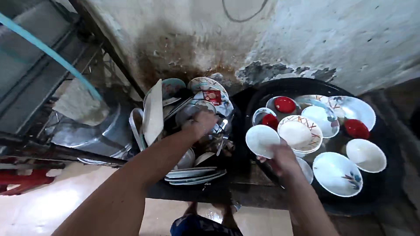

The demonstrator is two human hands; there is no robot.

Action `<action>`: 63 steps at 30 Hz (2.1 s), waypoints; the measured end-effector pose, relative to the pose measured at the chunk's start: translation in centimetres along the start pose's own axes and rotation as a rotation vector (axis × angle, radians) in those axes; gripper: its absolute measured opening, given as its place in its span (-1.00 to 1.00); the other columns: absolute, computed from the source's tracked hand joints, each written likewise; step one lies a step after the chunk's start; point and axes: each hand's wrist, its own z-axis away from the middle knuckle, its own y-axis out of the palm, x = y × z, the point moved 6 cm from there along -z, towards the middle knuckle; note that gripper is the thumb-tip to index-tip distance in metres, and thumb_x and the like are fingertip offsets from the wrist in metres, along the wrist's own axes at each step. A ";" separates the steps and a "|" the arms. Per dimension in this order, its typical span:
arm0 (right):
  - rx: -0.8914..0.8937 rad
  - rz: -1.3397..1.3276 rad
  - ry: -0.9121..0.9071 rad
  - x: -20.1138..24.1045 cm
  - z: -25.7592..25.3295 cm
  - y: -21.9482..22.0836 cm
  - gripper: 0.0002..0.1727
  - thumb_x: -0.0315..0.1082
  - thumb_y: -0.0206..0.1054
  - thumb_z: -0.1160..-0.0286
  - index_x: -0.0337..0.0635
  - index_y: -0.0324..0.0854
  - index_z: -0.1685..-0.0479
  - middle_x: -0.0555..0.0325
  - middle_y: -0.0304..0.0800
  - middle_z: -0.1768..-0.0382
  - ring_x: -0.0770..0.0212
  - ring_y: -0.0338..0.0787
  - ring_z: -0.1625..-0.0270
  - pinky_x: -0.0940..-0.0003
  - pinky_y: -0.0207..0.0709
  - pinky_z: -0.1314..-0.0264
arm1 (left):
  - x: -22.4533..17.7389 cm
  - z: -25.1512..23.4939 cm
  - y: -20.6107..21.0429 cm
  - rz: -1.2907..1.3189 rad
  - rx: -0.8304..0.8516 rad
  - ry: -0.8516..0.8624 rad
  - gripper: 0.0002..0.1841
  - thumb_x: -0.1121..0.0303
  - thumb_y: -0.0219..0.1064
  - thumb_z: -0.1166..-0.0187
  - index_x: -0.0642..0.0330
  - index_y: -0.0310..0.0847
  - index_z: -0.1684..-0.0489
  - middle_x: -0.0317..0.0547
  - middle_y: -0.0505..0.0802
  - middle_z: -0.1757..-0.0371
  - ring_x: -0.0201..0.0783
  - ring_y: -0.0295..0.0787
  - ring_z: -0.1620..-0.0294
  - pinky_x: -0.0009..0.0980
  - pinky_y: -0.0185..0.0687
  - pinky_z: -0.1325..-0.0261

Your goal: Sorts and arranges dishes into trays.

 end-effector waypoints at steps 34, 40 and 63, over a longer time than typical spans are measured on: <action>-0.113 0.053 0.144 -9.6 -3.9 -9.9 -0.62 -0.51 0.02 -0.72 -0.37 0.31 -0.47 -0.14 0.76 0.24 0.08 0.82 0.41 0.14 0.77 0.38 | -8.2 -2.8 -5.9 0.481 -0.275 -0.151 -0.67 0.26 0.18 -0.74 0.16 0.66 -0.34 0.09 0.72 -0.46 0.08 0.74 -0.39 0.12 0.69 -0.37; 0.034 -0.069 0.117 -0.2 -2.2 -1.0 -0.62 -0.49 -0.06 -0.78 -0.29 0.25 -0.51 -0.08 0.74 0.28 0.16 0.78 0.47 0.27 0.74 0.41 | 5.3 -5.1 -0.7 0.340 -0.263 -0.283 -0.34 0.50 0.47 -0.40 0.19 0.46 -0.61 0.30 0.56 -0.57 0.28 0.54 -0.57 0.22 0.61 -0.43; -0.415 0.992 -0.066 -4.0 1.2 -6.1 -0.35 -0.33 0.41 -0.47 -0.30 0.37 -0.58 -0.51 0.43 -0.52 -0.44 0.78 -0.20 -0.31 0.71 -0.14 | -16.5 -0.7 -9.8 0.772 -0.244 -0.063 -0.31 0.37 0.40 -0.58 -0.06 0.30 -0.78 0.22 0.45 -0.70 0.21 0.85 -0.10 0.16 0.83 -0.06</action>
